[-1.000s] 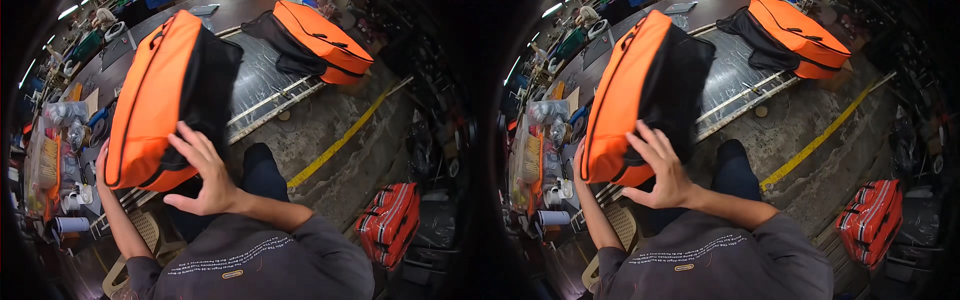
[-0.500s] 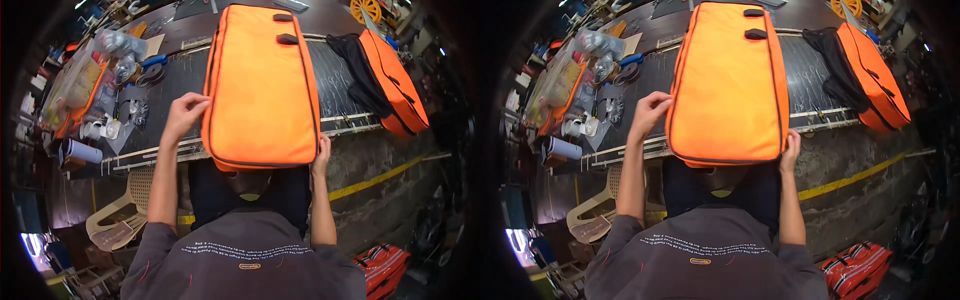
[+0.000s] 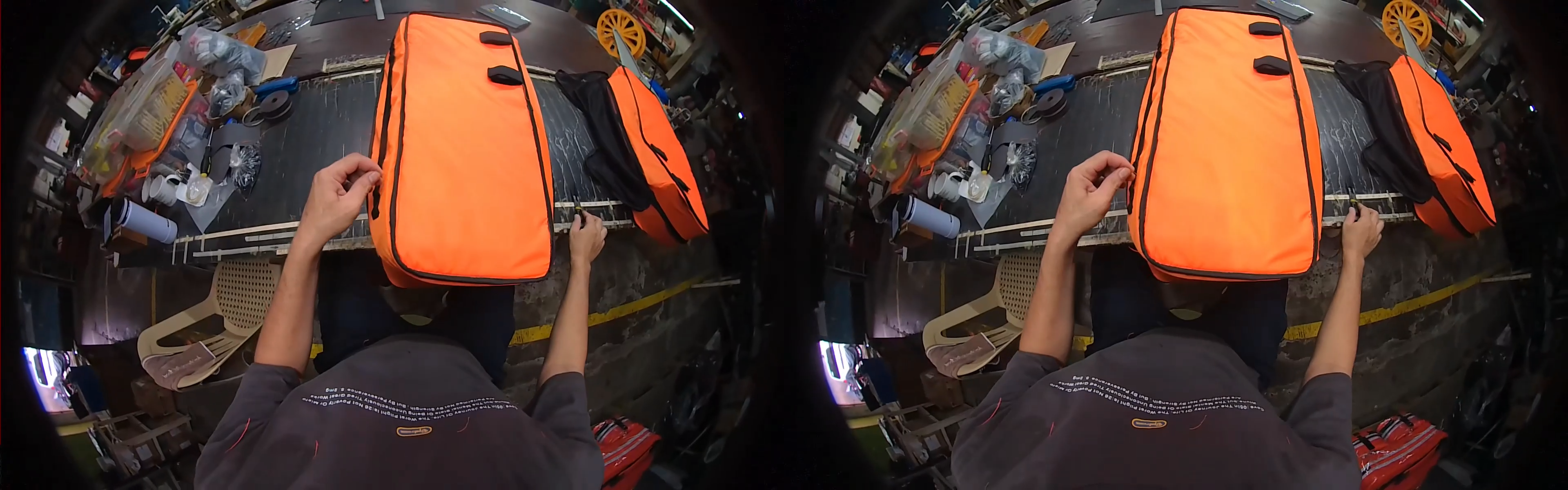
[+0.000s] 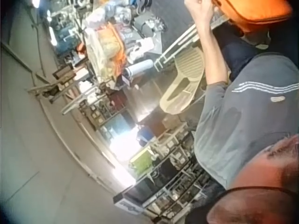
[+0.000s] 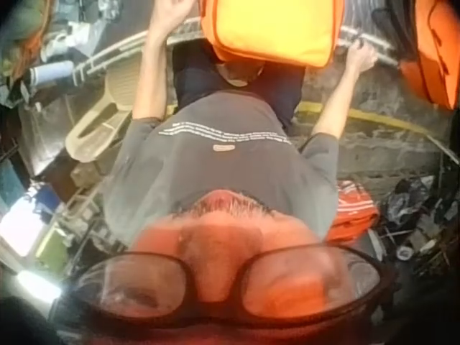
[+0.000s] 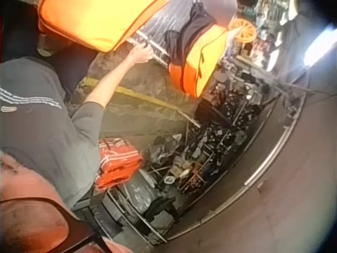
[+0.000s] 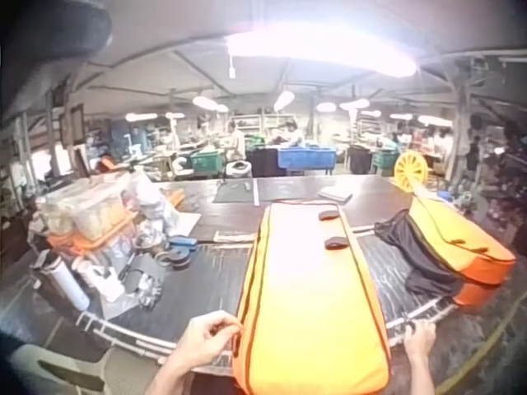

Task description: Trimming loose threads from orange bags and mesh inserts using thread snips.

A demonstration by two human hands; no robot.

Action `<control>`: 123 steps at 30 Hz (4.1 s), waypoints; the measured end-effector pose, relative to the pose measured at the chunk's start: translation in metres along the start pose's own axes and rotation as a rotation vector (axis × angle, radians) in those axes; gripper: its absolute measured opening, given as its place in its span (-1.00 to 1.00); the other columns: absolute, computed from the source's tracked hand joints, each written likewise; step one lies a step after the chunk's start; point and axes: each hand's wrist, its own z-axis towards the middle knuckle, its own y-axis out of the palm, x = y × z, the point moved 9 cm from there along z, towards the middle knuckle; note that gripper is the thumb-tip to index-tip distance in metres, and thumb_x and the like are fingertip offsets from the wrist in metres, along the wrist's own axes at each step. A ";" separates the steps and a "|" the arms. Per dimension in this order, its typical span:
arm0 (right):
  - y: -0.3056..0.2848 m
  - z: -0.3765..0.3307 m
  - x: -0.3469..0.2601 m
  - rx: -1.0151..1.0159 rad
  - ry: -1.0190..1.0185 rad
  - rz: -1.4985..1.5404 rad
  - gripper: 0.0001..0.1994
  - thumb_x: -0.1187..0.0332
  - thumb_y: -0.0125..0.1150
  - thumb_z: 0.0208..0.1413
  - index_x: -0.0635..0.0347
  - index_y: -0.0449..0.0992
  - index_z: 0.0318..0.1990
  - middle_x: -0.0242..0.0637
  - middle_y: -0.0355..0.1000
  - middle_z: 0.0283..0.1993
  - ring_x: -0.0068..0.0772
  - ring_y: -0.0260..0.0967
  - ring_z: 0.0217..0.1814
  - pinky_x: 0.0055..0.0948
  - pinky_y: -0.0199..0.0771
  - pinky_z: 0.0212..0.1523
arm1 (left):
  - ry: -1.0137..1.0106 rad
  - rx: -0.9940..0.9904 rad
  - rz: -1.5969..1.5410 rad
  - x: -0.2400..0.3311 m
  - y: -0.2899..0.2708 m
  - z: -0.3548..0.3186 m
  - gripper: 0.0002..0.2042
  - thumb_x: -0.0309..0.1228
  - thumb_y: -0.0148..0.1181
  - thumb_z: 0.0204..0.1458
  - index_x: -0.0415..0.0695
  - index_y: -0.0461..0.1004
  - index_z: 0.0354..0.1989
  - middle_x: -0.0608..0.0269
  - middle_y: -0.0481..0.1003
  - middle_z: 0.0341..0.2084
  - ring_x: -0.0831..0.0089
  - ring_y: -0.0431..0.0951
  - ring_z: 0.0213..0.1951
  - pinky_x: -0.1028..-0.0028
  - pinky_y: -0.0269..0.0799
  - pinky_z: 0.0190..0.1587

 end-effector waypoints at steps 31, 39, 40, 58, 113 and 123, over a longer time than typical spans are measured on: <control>-0.164 -0.160 -0.316 -0.981 0.221 2.031 -0.68 0.27 -0.02 0.58 0.23 0.50 0.28 -0.46 0.36 -0.27 -0.65 0.16 -0.42 -0.56 0.17 -0.43 | 0.202 0.148 0.297 0.037 0.009 -0.029 -0.83 -0.43 0.39 0.21 -0.24 0.78 -0.12 0.00 0.70 -0.27 0.03 0.72 -0.23 0.16 0.63 -0.09; -0.171 -0.167 -0.338 -0.836 -0.004 1.594 -0.52 -0.12 0.04 0.62 0.16 0.57 0.10 -0.66 0.11 -0.44 -0.77 -0.02 -0.49 -0.62 0.13 -0.48 | 0.165 0.077 0.656 0.045 0.022 -0.012 -0.84 -0.40 0.37 0.19 -0.25 0.69 -0.20 -0.05 0.68 -0.31 -0.09 0.72 -0.23 0.07 0.63 -0.10; -0.178 -0.167 -0.338 -0.795 -0.010 1.620 -0.62 0.01 0.17 0.60 0.19 0.61 0.10 -0.67 0.16 -0.44 -0.80 0.04 -0.47 -0.64 0.18 -0.46 | 0.175 0.107 0.682 0.043 0.021 -0.012 -0.85 -0.41 0.35 0.21 -0.26 0.66 -0.21 -0.07 0.66 -0.33 -0.08 0.71 -0.25 0.10 0.63 -0.11; -0.173 -0.157 -0.380 -0.542 -0.403 0.883 -0.54 0.28 0.69 0.12 0.23 0.39 -0.15 -0.45 0.37 -0.39 -0.67 0.29 -0.33 -0.49 0.40 -0.32 | 0.168 0.150 0.292 0.031 0.010 -0.028 -0.81 -0.44 0.39 0.20 -0.26 0.74 -0.08 0.02 0.69 -0.32 0.17 0.71 -0.34 0.25 0.63 -0.21; -0.237 -0.172 -0.409 -0.105 -1.058 0.325 -0.79 0.28 0.41 0.24 0.22 0.60 -0.33 -0.09 0.61 -0.38 0.04 0.67 -0.28 -0.03 0.69 -0.25 | -0.311 -0.217 -0.509 -0.041 0.041 -0.008 -0.82 -0.28 0.24 0.46 -0.09 0.60 -0.17 0.58 0.46 -0.50 0.75 0.35 -0.55 0.61 0.28 -0.43; -0.236 -0.186 -0.421 0.028 -1.065 0.235 -0.87 0.39 0.34 0.11 0.19 0.62 -0.45 -0.11 0.61 -0.42 -0.04 0.70 -0.32 -0.12 0.71 -0.30 | -0.278 -0.151 -0.441 -0.042 0.039 -0.007 -0.78 -0.27 0.25 0.46 -0.18 0.64 -0.02 0.51 0.49 -0.46 0.69 0.40 -0.52 0.57 0.33 -0.45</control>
